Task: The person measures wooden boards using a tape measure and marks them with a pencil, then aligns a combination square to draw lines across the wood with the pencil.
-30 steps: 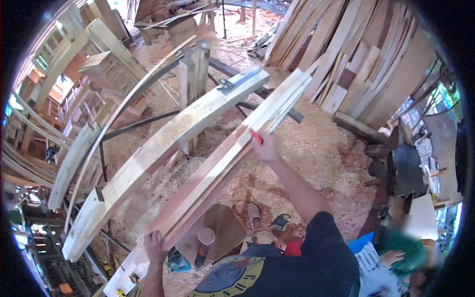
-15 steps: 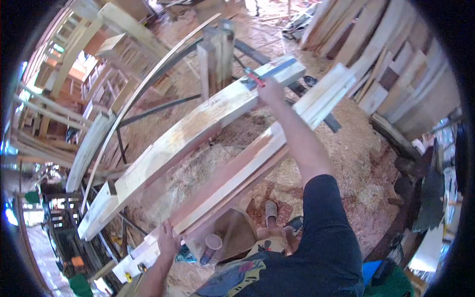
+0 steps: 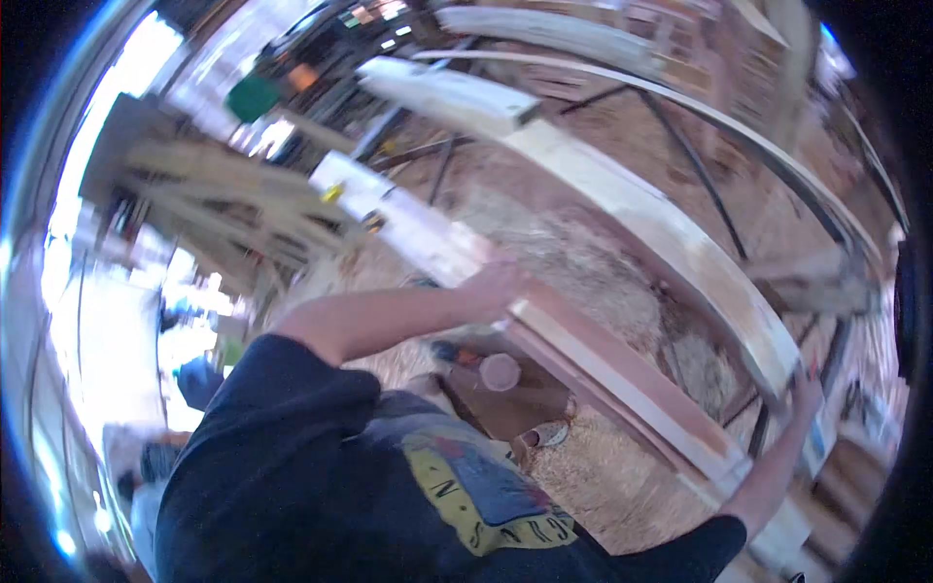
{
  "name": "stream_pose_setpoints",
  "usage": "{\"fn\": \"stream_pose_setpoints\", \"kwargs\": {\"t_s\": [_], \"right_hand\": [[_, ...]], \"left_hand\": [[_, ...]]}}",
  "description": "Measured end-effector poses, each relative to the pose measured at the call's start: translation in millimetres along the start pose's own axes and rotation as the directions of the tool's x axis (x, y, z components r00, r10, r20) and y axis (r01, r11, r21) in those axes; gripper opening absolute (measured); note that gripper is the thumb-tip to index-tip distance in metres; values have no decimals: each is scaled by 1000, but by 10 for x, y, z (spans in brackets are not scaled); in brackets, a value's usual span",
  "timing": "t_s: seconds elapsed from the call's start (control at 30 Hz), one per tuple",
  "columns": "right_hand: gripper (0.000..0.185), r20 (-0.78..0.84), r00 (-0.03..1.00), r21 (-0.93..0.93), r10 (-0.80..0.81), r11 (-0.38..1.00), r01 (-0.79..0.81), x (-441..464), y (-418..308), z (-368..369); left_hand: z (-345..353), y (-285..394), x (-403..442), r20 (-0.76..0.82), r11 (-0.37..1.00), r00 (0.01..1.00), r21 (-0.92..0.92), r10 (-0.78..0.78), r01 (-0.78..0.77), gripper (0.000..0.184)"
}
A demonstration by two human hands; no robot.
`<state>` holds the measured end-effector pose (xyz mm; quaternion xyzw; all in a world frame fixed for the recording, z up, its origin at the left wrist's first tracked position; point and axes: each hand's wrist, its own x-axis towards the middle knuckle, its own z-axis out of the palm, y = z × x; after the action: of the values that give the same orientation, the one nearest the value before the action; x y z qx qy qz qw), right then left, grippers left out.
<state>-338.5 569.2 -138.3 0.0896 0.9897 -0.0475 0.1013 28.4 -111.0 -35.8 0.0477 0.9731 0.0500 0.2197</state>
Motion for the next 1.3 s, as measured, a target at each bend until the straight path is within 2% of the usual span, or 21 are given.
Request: {"fn": "stream_pose_setpoints", "kwargs": {"t_s": [0.03, 0.1, 0.13, 0.23, 0.27, 0.33, 0.37, 0.47, 0.5, 0.53, 0.6, 0.67, 0.73, 0.83, 0.9, 1.0, 1.07, 1.1, 1.2, 1.23, 1.3], "right_hand": [[87, 45, 998, -39, -42, 998, 44, 57, 54, 24], [89, 42, 998, -91, -54, 994, 58, 168, 77, 47], [87, -20, 993, 99, -113, 988, 114, -54, -11, -31], [85, -212, 969, 228, -130, 957, 179, -153, -325, 18], [87, -285, 950, 310, -129, 925, 219, -426, -582, -153], [91, -310, 951, 299, 4, 950, 93, -546, -886, -410], [82, -352, 935, 243, 42, 969, 48, -659, -1049, -572], [84, -584, 810, 637, -57, 586, 501, -1585, -1796, -854], [72, -600, 799, 506, -30, 760, 408, -1521, -1758, -824], [68, -621, 783, 477, -37, 775, 414, -1687, -1926, -840], [60, -653, 751, 521, -100, 659, 541, -2343, -2471, -797], [52, -680, 713, 547, -170, 531, 648, -2916, -2955, -735], [45, -699, 672, 544, -244, 427, 722, -3414, -3400, -704], [35, -742, 571, 521, -352, 232, 821, -4079, -3976, -710], [38, -655, 660, 588, -368, 301, 751, -4133, -4119, -517], [45, -510, 761, 672, -402, 366, 644, -4241, -4325, -252], [50, -415, 801, 720, -431, 383, 579, -4326, -4424, -109], [53, -364, 817, 743, -447, 389, 545, -4338, -4453, 9], [62, -222, 837, 809, -500, 384, 444, -4461, -4556, 287], [65, -182, 837, 823, -517, 385, 417, -4544, -4606, 360], [67, -354, 758, 739, -548, 332, 586, -5064, -5013, 237]], "left_hand": [[-73, 74, -18, 3, 996, 998, -66, -65, 65, 96], [68, -46, 13, 9, 998, 1000, -61, -11, 11, 97], [208, -72, 41, -19, 995, 999, -94, -35, 33, 96], [598, -244, 152, -144, 998, 989, 48, -25, 32, 85], [655, -259, 251, -128, 995, 987, 2, -96, 97, 80], [713, -233, 240, -95, 987, 982, -19, -162, 161, 73], [658, -171, 209, -85, 987, 983, 6, -162, 163, 72], [284, 9, 57, -71, 982, 984, 80, -165, 171, 68], [350, 8, 110, -95, 980, 982, 104, -163, 173, 67], [416, 8, 163, -118, 976, 980, 127, -161, 176, 67], [765, -70, 397, -214, 967, 965, 170, -149, 187, 70], [169, -136, 24, 19, 990, 999, 138, -27, 24, 74], [-16, -274, -189, 53, 998, 997, 37, 54, -56, 75], [173, -418, -293, -186, 987, 982, -141, 44, -71, 71], [374, -439, -270, -336, 962, 942, -248, 23, -112, 69], [698, -540, -236, -778, 874, 613, -388, -141, -291, 54], [343, -731, -687, -459, 480, 853, -823, -247, -304, 59], [153, -807, -916, -273, 223, 939, -948, -211, -226, 61], [-5, -905, -1178, -93, -398, 993, -911, -66, -112, 62], [-131, -966, -1337, -105, -444, 994, -892, 22, -84, 64], [-363, -1126, -1639, -141, -524, 970, -852, 200, -15, 67]]}}
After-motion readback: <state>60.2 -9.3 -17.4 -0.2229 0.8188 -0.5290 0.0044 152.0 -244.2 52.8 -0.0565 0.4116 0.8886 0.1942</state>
